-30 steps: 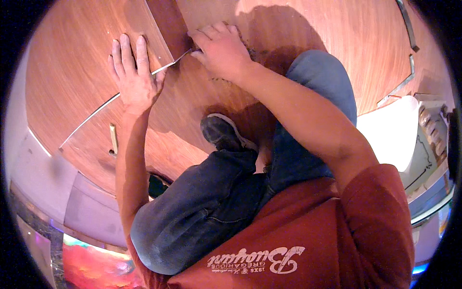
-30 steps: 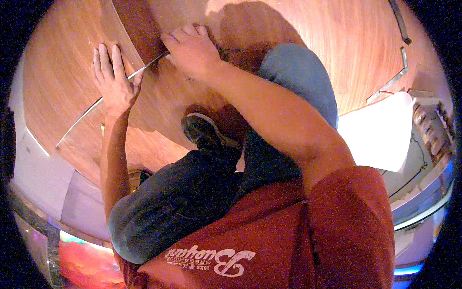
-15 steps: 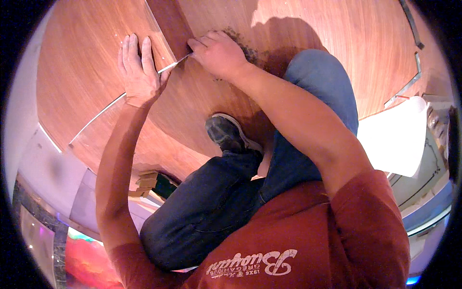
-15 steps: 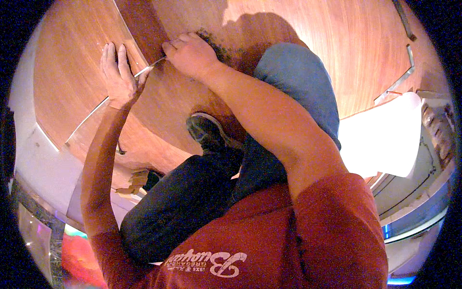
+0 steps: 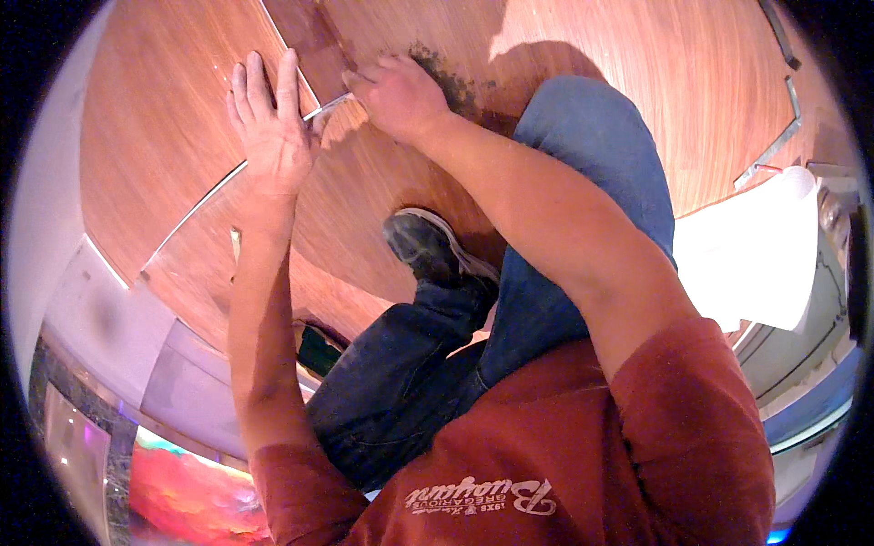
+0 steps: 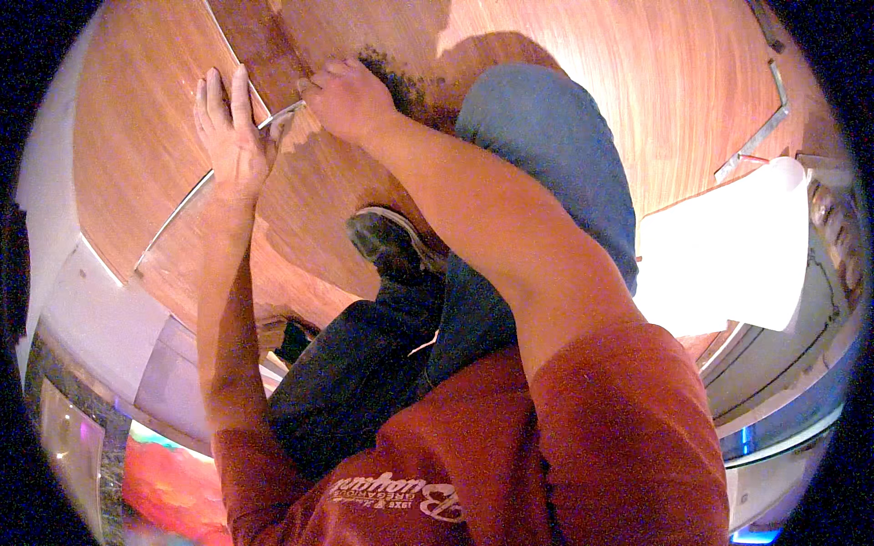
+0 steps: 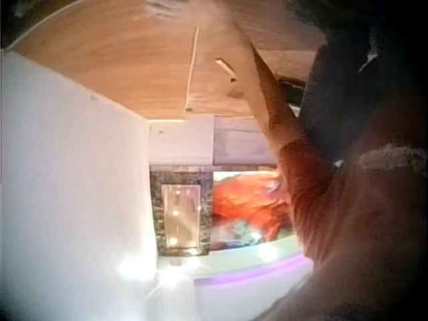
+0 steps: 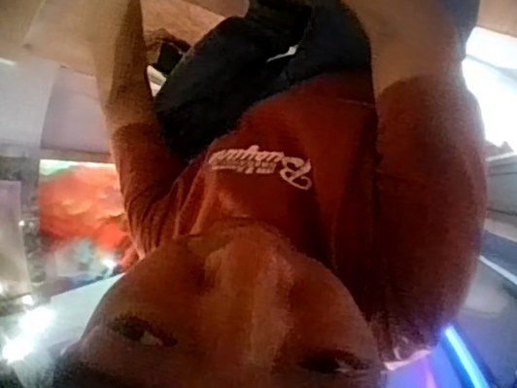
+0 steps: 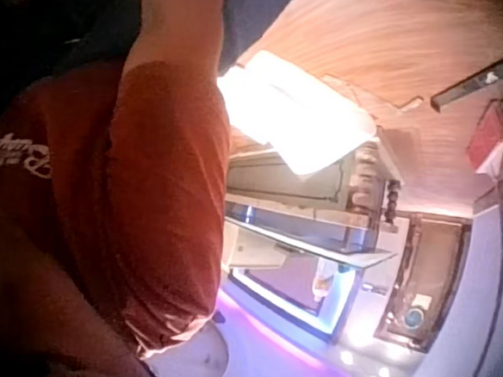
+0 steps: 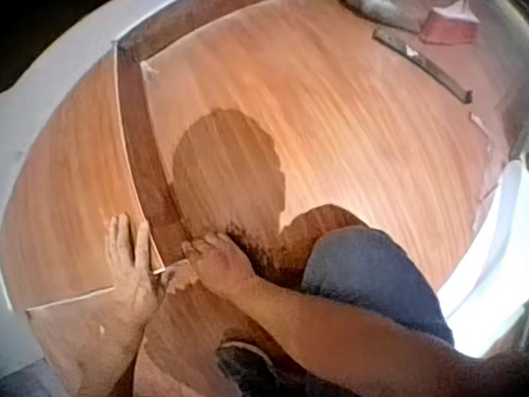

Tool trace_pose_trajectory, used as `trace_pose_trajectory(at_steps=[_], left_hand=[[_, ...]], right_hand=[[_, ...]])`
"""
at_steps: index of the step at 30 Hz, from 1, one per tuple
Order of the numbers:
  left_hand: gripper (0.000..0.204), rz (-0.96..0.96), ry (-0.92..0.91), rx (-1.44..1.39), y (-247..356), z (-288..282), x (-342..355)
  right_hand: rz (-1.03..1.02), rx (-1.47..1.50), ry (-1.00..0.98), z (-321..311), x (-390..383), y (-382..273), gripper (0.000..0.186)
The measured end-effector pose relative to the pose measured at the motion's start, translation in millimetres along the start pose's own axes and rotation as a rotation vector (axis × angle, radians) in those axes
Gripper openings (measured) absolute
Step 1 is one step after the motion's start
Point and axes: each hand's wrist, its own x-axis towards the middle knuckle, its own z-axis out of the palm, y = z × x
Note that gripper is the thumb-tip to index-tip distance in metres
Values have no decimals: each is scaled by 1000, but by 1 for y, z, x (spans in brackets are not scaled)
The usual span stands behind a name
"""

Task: The person cuts a piece of wood flooring using a table saw, then carries it to the installation area. They sit on the floor and fit the wood planks into place, using a hammer to tap them together. They also use a square ruler and pencil to mark measurements on the planks.

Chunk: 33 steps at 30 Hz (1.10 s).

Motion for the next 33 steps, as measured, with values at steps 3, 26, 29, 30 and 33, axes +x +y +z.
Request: trace_pose_trajectory(at_steps=[3,26,29,30,33], left_hand=[[85,30,30,-12,-1,-3,1],[70,-32,40,27,-3,5,-3],[76,-23,71,14,-4,6,-3],[79,-21,66,24,-4,6,-3],[88,-20,94,28,-5,6,-3]], right_hand=[[2,60,57,6,-1,-3,34],[143,-14,-64,-2,5,-6,29],[115,-39,-61,-2,5,-7,26],[107,-44,-55,-1,5,-6,25],[87,-6,24,2,6,-6,23]])
